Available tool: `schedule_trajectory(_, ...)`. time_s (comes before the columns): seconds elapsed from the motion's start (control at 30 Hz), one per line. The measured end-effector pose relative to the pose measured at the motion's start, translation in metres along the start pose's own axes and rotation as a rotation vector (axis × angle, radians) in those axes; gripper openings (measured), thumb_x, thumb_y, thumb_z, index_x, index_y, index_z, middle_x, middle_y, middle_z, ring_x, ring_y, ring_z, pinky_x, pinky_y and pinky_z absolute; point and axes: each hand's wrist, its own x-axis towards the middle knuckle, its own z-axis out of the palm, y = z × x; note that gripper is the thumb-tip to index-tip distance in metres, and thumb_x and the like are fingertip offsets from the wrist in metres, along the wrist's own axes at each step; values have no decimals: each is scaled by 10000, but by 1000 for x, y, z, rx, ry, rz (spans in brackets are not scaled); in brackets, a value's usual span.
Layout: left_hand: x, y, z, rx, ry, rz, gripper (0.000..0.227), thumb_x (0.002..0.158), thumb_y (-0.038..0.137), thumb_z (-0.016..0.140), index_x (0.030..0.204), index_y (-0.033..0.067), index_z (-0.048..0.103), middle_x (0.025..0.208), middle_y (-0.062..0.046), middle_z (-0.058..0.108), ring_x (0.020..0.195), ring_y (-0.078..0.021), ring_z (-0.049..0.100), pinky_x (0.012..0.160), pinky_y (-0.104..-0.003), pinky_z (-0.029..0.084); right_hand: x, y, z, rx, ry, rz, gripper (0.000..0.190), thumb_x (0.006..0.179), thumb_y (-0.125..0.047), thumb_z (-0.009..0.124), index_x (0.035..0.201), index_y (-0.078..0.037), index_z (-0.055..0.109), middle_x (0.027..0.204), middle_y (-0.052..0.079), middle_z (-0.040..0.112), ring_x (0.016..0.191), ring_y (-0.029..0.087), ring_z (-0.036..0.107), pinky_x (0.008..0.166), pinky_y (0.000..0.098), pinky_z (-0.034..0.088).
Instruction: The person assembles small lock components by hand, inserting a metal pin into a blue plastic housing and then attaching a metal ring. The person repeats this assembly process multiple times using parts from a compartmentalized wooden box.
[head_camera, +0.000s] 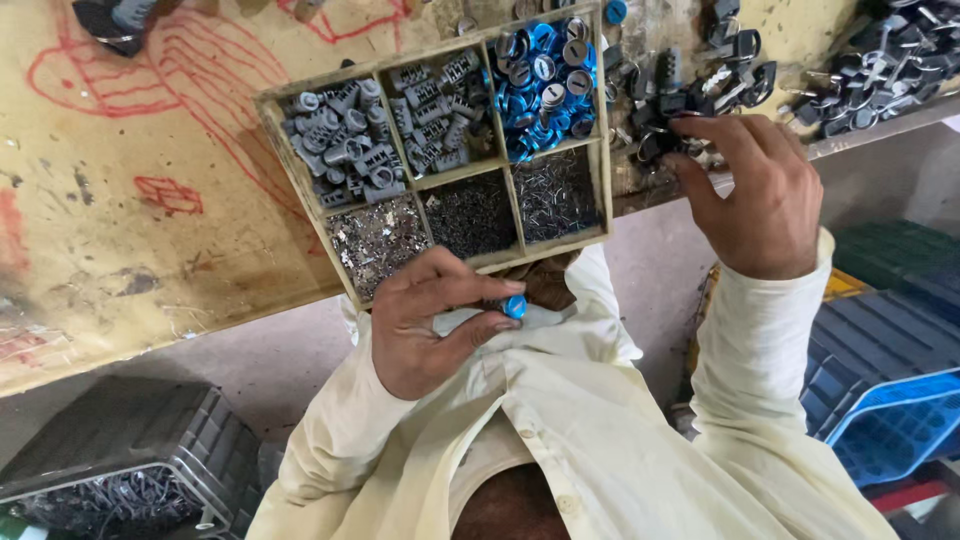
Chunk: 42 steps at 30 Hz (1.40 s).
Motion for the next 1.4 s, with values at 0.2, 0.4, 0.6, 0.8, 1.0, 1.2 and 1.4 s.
schedule_trajectory(0.2,-1,-3,3,-174,15,-73,271,944,25,789,1207,53,735,1112,-66,621,996,-148,722,898,-263,627,-12,10,1,181,63,67,161,1019,-20,805,1142,-80,721,1118,70,723,967,199,719,831,326,586)
schedule_trajectory(0.4,-2,-4,4,-141,19,-62,256,946,25,779,1198,39,735,1152,-86,613,1016,-162,717,915,-267,638,-4,26,10,-266,150,-82,275,825,-93,912,1031,-80,730,1054,90,748,915,312,737,704,369,595)
schedule_trajectory(0.6,-3,-4,2,-279,-7,-135,246,975,5,737,1219,28,713,1216,-105,653,1064,-173,730,927,-271,631,-3,40,4,235,280,-83,156,1032,-18,784,1125,-9,659,1019,85,717,845,216,759,852,389,677)
schedule_trajectory(0.8,2,-12,15,-632,-57,-244,238,1033,7,686,1269,-26,690,1168,-110,653,1092,-195,725,994,-301,614,-35,-40,31,1599,276,145,149,948,-8,733,1083,-33,675,973,119,733,735,150,749,610,285,625)
schedule_trajectory(1.0,-4,-11,17,-613,32,-292,228,1022,27,680,1238,-47,692,1166,-124,669,1045,-210,747,942,-326,641,-47,-65,48,1336,57,86,171,930,104,761,1044,-6,698,971,131,694,775,123,661,670,230,538)
schedule_trajectory(1.2,-9,-13,11,-638,38,-235,240,1052,22,676,1276,-64,681,1176,-137,672,1044,-209,734,947,-324,628,-37,-70,37,1259,115,48,211,896,104,776,1054,-25,720,941,105,703,730,95,642,641,199,497)
schedule_trajectory(1.4,-18,-17,2,-774,19,-414,225,980,32,713,1186,-59,696,1151,-125,699,1029,-201,740,914,-347,656,-26,-81,33,1187,4,-135,209,811,54,758,991,-27,689,915,111,687,841,230,721,750,350,596)
